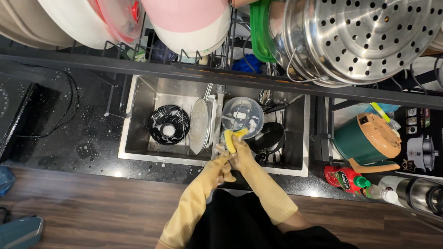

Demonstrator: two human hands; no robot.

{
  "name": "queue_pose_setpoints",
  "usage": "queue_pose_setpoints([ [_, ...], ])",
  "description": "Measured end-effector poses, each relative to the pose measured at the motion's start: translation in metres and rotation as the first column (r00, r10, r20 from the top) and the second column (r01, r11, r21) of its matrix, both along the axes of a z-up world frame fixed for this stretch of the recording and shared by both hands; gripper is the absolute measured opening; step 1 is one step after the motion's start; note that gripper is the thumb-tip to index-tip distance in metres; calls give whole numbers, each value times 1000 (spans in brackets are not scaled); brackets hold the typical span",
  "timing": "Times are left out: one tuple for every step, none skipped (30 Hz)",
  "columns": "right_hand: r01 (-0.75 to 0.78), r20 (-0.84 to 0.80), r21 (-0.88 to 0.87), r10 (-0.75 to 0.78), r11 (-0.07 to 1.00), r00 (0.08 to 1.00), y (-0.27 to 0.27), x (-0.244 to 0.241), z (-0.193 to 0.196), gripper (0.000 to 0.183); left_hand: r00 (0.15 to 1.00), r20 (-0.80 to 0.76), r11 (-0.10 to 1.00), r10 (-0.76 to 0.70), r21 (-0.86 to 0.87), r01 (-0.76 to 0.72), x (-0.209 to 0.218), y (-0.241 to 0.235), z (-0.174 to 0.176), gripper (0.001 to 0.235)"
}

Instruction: The person washes a black bowl and a pair of metal tongs in a kitchen sink using a yellow sponge and soap. They scrub the items thoroughly, rinse them under running water, and place the cleaned bowl into the sink basin.

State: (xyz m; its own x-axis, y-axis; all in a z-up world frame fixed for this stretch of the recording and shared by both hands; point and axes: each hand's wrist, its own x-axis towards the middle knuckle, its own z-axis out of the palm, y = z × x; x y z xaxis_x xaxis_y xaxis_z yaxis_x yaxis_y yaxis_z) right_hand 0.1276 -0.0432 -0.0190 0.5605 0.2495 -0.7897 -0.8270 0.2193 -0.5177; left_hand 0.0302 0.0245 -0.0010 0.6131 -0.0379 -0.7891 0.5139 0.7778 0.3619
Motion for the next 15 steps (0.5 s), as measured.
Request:
queue_pose_setpoints([
  [52,-4,-59,-52,997,999,-3,4,-16,47,995,-69,978,-74,191,86,1,-3,8,31],
  [99,-2,-115,-100,988,995,-4,11,-32,50,981,-146,912,-129,372,175,3,-5,16,47],
  [97,0,-114,-97,989,995,-6,15,-37,50,981,-145,912,-126,373,172,8,-8,4,47],
  [135,-2,-112,-136,985,991,-7,19,-43,48,952,-202,786,-230,539,304,11,-12,-8,45],
  [172,-3,-110,-174,979,985,-8,21,-48,45,907,-279,613,-314,671,418,14,-14,-21,43],
  [161,-3,-109,-162,981,987,-11,23,-56,45,911,-279,617,-303,671,411,16,-18,-33,43],
  [140,15,-158,-139,977,990,-14,25,-64,50,825,-416,298,-382,790,536,18,-21,-45,40],
  [119,35,-203,-114,972,993,-15,29,-72,55,725,-564,-62,-395,804,592,22,-21,-56,38],
  [108,39,-198,-102,974,994,-16,28,-83,55,732,-563,-58,-383,806,589,19,-22,-39,38],
  [89,63,-244,-76,966,995,-21,24,-94,57,828,-499,-427,-258,827,366,13,-27,-23,28],
  [71,86,-289,-48,955,995,-26,19,-105,60,909,-378,-744,-175,656,130,7,-31,-6,27],
  [62,92,-285,-37,956,995,-20,15,-80,60,913,-373,-745,-162,653,135,9,-32,-24,27],
  [73,112,-294,-41,953,993,-14,10,-55,63,930,-341,-712,-139,687,145,11,-33,-41,29],
  [85,132,-303,-46,949,990,-9,4,-30,67,944,-309,-678,-115,719,153,13,-33,-59,30],
  [76,135,-300,-36,951,990,-1,1,-5,67,946,-306,-679,-103,717,158,19,-38,-88,30],
])
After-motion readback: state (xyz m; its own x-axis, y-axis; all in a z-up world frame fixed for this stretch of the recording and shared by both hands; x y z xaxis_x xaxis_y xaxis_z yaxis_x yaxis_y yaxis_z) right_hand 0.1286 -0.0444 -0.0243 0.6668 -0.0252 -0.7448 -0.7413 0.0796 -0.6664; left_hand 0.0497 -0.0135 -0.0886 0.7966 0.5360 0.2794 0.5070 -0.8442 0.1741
